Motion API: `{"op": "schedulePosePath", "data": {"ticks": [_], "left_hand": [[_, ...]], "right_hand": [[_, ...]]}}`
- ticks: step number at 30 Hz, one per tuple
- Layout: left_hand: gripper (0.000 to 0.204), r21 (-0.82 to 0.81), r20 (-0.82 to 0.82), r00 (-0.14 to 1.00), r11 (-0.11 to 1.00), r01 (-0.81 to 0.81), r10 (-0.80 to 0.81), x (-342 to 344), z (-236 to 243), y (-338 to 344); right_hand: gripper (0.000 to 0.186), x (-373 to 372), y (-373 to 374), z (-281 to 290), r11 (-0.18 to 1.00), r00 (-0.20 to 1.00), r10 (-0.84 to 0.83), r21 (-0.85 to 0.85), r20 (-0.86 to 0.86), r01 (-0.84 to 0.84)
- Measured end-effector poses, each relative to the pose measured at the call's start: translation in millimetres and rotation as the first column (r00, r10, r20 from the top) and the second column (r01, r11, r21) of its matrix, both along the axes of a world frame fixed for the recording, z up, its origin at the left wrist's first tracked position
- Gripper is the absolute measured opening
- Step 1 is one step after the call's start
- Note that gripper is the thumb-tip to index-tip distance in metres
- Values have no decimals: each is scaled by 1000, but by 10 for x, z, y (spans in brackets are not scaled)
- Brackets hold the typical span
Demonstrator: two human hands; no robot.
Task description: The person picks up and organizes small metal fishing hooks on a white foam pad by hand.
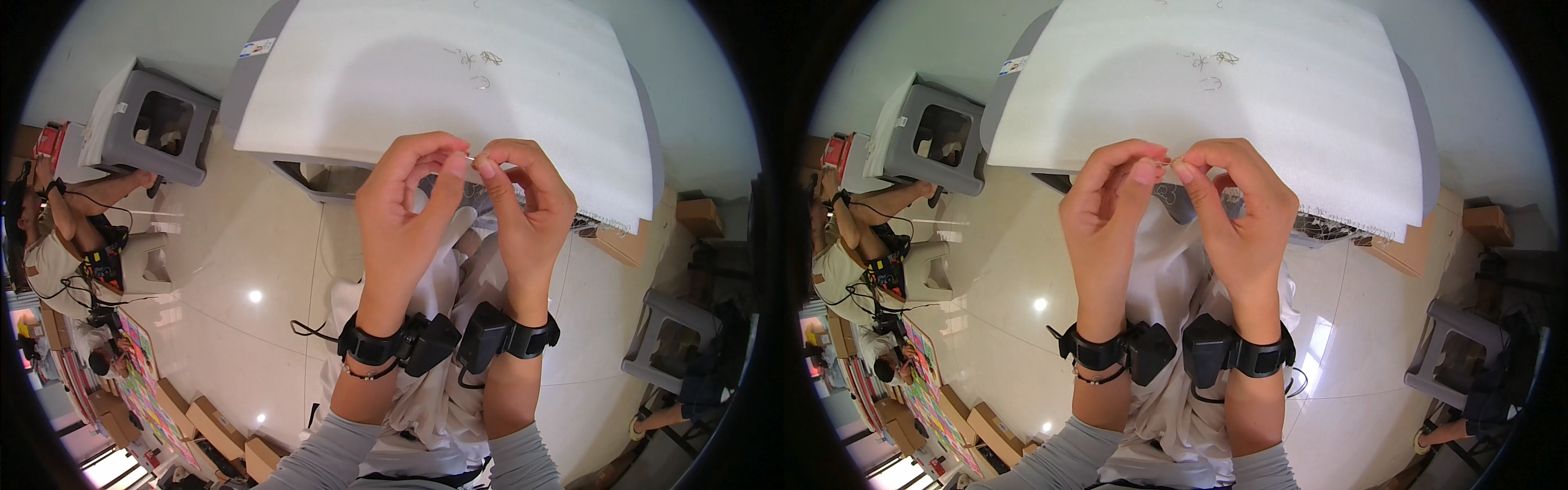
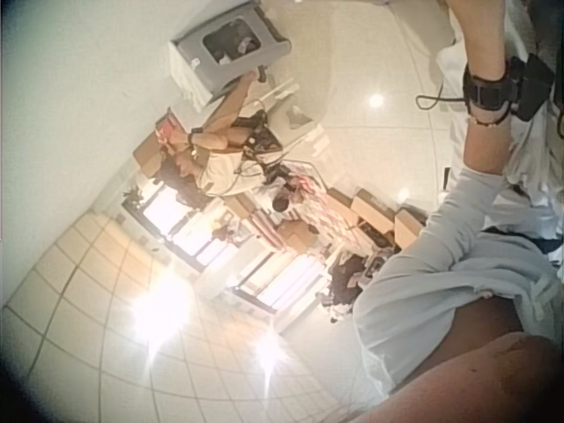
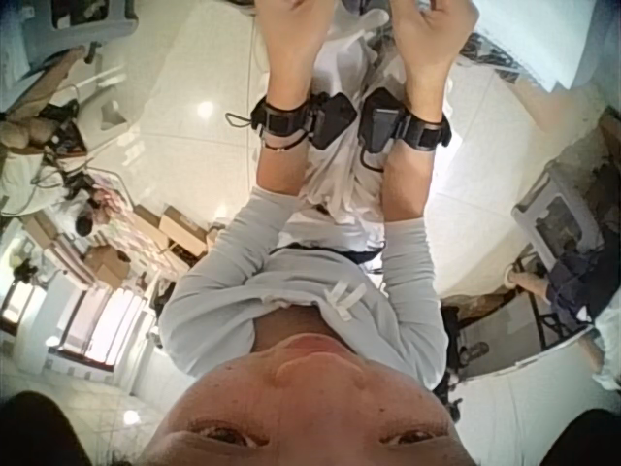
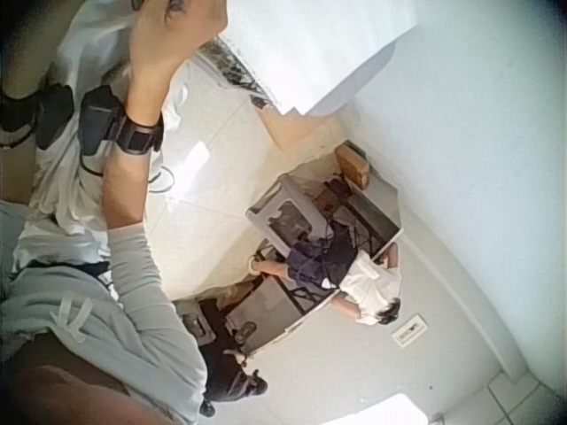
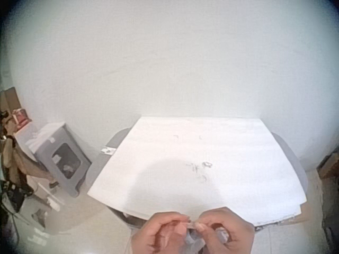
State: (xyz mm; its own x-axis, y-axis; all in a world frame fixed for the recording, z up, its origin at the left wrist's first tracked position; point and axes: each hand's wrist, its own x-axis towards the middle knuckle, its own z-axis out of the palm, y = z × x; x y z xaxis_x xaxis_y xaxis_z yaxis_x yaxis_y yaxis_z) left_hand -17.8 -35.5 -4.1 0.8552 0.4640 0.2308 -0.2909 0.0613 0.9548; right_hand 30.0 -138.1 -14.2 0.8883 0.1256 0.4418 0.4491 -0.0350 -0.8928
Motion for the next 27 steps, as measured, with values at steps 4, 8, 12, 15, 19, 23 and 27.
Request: {"op": "schedulePosePath", "data": {"ticks": [4,8,12,15,19,23,27], "left_hand": [[13,5,-9,998,998,56,-56,-13,-4,-10],[14,26,-41,999,999,29,-28,-18,-8,-10],[12,23,-48,999,1000,21,-19,-21,-2,-9],[11,38,-40,999,999,5,-3,-9,-2,-11],[11,8,-24,1000,1000,-2,2,2,-2,4],[10,20,-14,1000,1000,-4,5,-2,5,18],[9,-15,-39,999,1000,18,-18,-26,12,16]], "right_hand": [[4,-10,-9,17,999,997,-8,-34,72,11],[4,-7,-21,29,1000,998,-28,-2,62,28],[4,-9,-39,33,999,999,-30,12,37,30],[5,-11,-46,33,999,999,-32,-4,18,33],[4,3,-42,17,1000,1000,5,21,-26,-5],[5,0,-7,9,983,988,125,143,-89,-111],[5,-34,-18,58,933,932,280,294,-231,-207]]}}
